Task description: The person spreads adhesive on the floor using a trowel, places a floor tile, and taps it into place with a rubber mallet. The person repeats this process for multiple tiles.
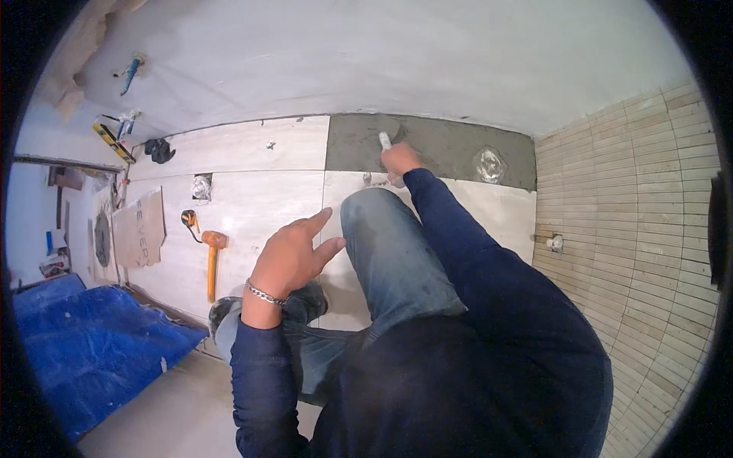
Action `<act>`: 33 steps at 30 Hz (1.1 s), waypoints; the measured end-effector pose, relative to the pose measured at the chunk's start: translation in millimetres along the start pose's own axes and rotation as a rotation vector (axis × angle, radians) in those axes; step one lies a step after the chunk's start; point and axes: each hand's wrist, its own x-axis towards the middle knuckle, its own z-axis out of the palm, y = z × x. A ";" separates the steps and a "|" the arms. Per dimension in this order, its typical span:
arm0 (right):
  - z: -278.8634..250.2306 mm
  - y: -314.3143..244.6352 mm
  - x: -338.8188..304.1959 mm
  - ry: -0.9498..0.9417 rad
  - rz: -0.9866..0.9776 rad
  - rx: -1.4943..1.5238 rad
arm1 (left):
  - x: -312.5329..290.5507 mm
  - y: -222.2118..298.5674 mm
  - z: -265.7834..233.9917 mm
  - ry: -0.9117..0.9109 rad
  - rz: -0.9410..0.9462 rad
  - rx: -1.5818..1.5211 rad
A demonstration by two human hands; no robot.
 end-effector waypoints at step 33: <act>-9.8 120.9 -104.6 0.235 0.276 0.282 | 6.9 -2.0 -14.5 -0.031 -0.073 -0.043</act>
